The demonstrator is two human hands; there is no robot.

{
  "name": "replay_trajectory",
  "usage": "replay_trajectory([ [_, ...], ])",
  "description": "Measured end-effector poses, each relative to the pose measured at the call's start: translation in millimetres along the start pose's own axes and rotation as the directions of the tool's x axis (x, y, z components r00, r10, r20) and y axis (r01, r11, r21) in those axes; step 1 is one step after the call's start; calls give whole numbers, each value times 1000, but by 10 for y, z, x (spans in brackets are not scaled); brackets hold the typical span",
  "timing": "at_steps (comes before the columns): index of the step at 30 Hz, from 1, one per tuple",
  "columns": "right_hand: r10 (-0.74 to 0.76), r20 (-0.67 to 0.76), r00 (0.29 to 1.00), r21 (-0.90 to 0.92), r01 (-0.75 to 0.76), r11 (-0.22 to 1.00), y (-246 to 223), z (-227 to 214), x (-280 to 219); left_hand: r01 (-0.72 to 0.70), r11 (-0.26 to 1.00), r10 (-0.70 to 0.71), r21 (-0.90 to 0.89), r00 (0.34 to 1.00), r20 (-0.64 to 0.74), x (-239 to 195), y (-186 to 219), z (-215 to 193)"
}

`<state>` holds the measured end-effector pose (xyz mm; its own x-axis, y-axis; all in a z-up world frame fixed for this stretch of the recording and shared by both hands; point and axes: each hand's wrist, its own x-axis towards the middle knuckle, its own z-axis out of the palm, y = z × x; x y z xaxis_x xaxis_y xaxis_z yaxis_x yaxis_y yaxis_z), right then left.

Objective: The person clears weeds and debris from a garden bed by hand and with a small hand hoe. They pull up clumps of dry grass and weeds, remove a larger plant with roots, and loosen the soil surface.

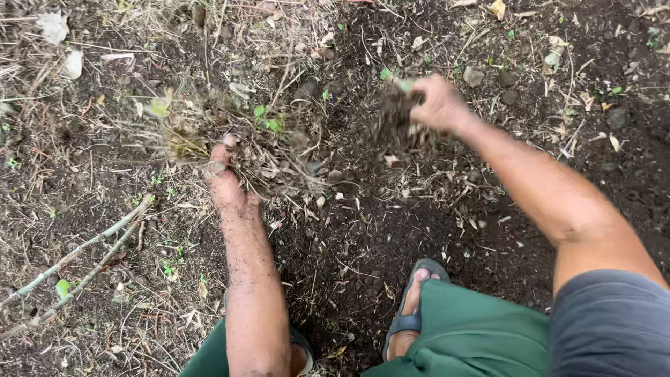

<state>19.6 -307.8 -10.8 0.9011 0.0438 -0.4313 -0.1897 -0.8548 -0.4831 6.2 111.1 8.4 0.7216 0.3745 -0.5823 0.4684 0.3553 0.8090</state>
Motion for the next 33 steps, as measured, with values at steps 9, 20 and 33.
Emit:
replay_trajectory([
  [9, 26, -95, 995, 339, 8, 941, 527, 376, 289, -596, 84, 329, 799, 773, 542, 468, -1042, 364],
  [20, -201, -5, 980, 143, 199, 969, -569, 1425, 820, -602, 7, 69, 798, 797, 601, -698, -1380, 563],
  [33, -422, 423, 802, -385, 581, 718, -1608, 1318, 1198, -445, -39, -335, 895, 849, 408, -926, -813, 733],
])
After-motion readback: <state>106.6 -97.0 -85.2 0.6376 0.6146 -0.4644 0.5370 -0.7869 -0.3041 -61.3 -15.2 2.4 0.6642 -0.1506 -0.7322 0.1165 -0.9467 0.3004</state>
